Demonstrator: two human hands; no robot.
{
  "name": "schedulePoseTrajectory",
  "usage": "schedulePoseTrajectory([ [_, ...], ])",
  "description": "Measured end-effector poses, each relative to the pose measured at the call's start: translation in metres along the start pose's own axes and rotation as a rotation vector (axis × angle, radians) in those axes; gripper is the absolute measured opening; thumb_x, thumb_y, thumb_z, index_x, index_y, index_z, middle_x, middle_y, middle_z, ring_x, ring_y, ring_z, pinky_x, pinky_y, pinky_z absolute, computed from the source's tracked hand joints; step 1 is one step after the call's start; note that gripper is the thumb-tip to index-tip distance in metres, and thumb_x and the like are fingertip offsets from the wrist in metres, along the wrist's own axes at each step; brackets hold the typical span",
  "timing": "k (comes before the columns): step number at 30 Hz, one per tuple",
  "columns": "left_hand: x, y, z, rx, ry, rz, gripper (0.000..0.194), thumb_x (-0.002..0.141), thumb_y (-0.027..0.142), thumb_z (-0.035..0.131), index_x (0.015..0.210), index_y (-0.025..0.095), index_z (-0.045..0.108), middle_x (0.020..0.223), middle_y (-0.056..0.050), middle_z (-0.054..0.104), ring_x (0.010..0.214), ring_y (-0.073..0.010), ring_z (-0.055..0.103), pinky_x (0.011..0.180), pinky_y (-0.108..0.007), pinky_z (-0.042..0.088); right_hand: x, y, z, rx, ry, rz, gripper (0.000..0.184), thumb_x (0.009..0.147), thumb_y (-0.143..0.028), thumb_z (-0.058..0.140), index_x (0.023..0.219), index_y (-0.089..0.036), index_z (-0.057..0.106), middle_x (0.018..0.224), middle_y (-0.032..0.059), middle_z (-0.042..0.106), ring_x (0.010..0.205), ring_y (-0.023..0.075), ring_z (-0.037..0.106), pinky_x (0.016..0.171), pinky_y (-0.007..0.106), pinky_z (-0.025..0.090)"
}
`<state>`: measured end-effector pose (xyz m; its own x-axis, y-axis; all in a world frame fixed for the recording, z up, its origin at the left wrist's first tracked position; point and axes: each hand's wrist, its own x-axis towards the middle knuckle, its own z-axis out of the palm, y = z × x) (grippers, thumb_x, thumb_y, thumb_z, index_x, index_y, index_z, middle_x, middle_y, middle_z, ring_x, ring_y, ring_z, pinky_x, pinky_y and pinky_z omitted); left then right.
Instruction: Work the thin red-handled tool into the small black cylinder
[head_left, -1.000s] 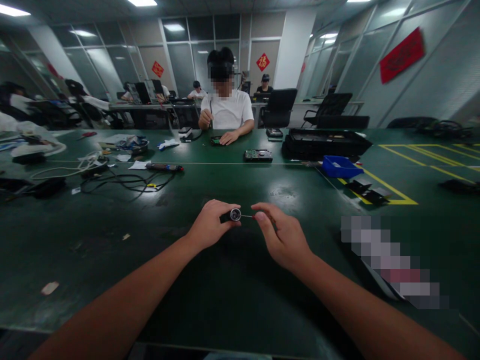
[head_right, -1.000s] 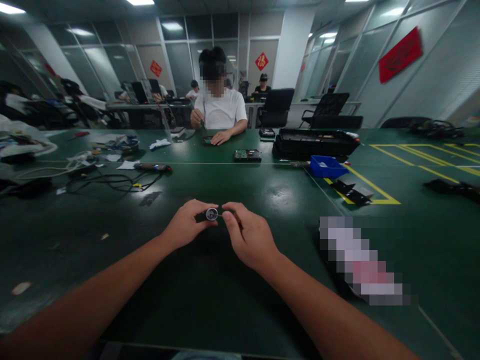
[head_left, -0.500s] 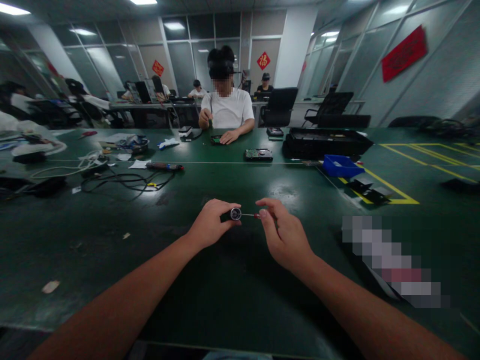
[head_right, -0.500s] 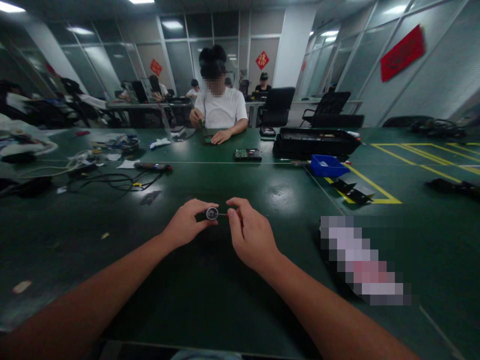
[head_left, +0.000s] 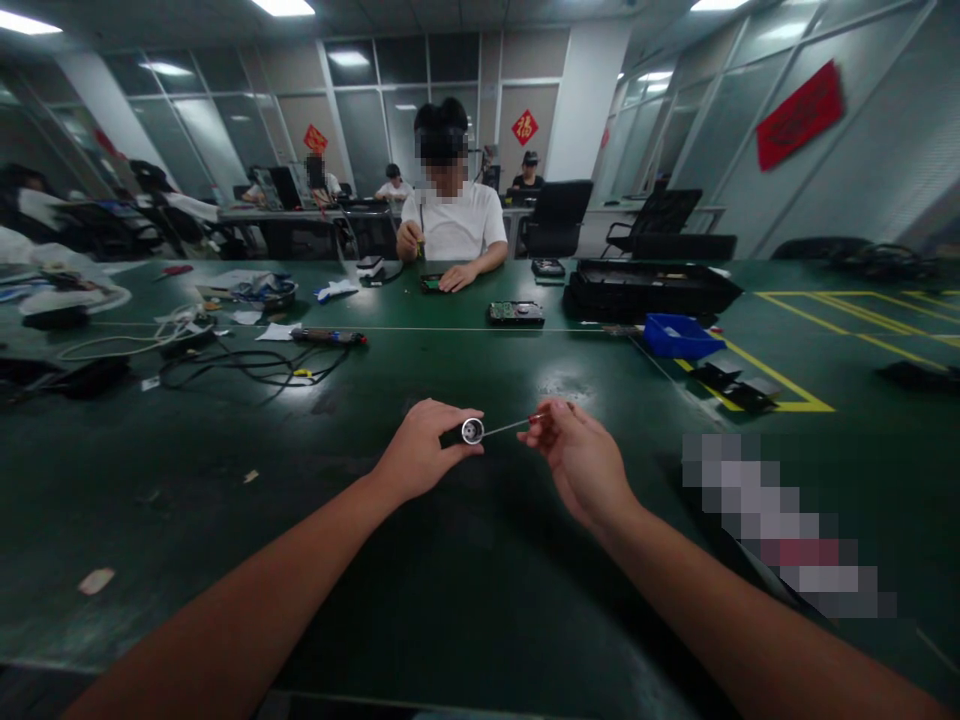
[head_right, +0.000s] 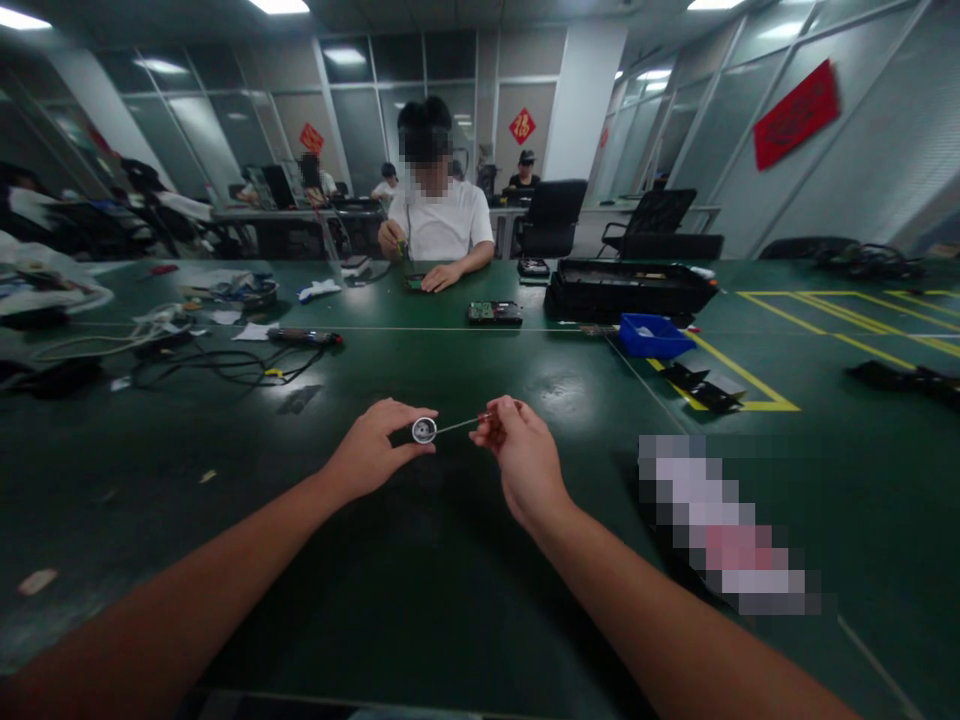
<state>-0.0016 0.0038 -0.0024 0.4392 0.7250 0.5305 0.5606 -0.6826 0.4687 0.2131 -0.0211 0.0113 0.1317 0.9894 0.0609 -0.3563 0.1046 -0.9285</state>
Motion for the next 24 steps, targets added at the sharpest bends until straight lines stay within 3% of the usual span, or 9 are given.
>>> schedulePoseTrajectory([
  [6,-0.001,-0.001,0.001,0.013,0.01,-0.011,0.04,0.082,0.032,0.079,0.12,0.024,0.069,0.113,-0.004,0.074,0.102,-0.0242,0.065,0.093,-0.042,0.046,-0.009,-0.003,0.0,-0.34,-0.016,-0.297,0.021,0.097,-0.041,0.053,0.097,-0.022,0.061,0.084,0.0015,0.065,0.075,0.0168,0.063,0.074,0.035,0.052],
  [11,-0.001,-0.001,0.001,0.016,0.005,0.004,0.04,0.082,0.032,0.079,0.12,0.025,0.068,0.114,-0.003,0.074,0.102,-0.0238,0.065,0.093,-0.042,0.046,-0.018,-0.005,0.001,-0.568,-0.083,-0.418,0.018,0.101,-0.038,0.048,0.104,-0.024,0.059,0.086,0.0023,0.066,0.08,0.018,0.065,0.077,0.036,0.051],
  [15,-0.002,-0.002,0.002,0.02,0.007,0.015,0.041,0.082,0.032,0.079,0.12,0.025,0.068,0.114,-0.003,0.074,0.102,-0.0236,0.065,0.092,-0.041,0.046,-0.019,-0.006,0.001,-0.611,-0.088,-0.466,0.018,0.102,-0.037,0.047,0.107,-0.024,0.058,0.088,0.0024,0.067,0.082,0.0181,0.066,0.078,0.036,0.051],
  [24,-0.002,-0.003,0.003,0.029,0.009,0.002,0.042,0.081,0.032,0.08,0.12,0.025,0.068,0.113,-0.003,0.074,0.102,-0.0231,0.065,0.093,-0.041,0.045,-0.016,-0.005,0.0,-0.582,-0.056,-0.43,0.018,0.101,-0.037,0.047,0.103,-0.023,0.058,0.085,0.002,0.067,0.079,0.0179,0.065,0.077,0.036,0.05],
])
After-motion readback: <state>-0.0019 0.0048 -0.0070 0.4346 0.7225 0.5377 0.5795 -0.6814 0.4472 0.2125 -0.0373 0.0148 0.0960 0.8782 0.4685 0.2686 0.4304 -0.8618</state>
